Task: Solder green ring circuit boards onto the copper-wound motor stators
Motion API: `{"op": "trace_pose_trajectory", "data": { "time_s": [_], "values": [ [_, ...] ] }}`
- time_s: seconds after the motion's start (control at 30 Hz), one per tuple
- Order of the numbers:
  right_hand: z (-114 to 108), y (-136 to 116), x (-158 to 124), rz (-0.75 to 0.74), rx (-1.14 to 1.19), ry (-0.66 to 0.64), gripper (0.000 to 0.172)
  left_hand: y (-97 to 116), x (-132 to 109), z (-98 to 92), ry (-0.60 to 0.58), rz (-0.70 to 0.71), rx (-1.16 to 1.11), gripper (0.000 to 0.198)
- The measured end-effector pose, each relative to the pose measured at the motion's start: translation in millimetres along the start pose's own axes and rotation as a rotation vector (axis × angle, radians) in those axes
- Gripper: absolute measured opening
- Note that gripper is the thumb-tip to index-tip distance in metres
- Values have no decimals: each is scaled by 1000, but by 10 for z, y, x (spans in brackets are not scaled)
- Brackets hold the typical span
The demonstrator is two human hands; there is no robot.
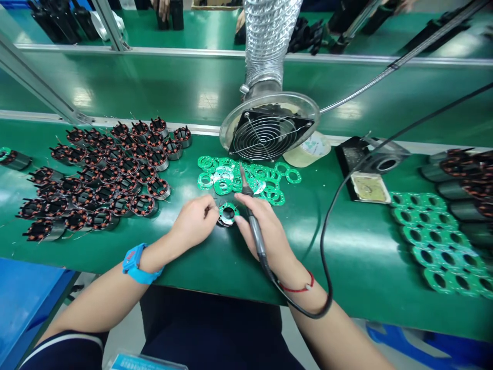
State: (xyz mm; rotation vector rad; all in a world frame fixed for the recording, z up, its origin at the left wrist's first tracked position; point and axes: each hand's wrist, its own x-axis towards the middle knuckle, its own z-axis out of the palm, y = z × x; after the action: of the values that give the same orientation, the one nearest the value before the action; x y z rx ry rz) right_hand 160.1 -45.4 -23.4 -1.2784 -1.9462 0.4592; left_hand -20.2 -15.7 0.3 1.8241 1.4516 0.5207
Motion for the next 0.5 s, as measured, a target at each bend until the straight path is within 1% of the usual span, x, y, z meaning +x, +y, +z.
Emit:
{"op": "trace_pose_trajectory", "data": {
  "time_s": [0.07,0.17,0.2,0.23,0.3,0.37,0.43,0.5],
  "values": [
    [21,19,15,3,8,-47,40,-25,-17,-31,-47,22,-54,4],
    [48,40,8,55,82,-50,45,-58,-64,10,-81,171,-47,43],
    [56,44,3,71,109,-47,46,-65,-79,50,-80,219,-23,53],
    [64,45,-1,86,132,-43,45,-70,-91,100,-67,246,0,57],
    [76,33,-9,111,155,-30,42,-73,-107,209,-16,242,34,57],
    [83,0,-16,148,140,1,39,-70,-112,302,30,218,45,52],
    [89,-47,-27,166,76,43,36,-66,-113,358,59,215,53,50],
    [98,-97,-43,128,-45,80,31,-62,-112,379,83,223,70,49]
  ]
}}
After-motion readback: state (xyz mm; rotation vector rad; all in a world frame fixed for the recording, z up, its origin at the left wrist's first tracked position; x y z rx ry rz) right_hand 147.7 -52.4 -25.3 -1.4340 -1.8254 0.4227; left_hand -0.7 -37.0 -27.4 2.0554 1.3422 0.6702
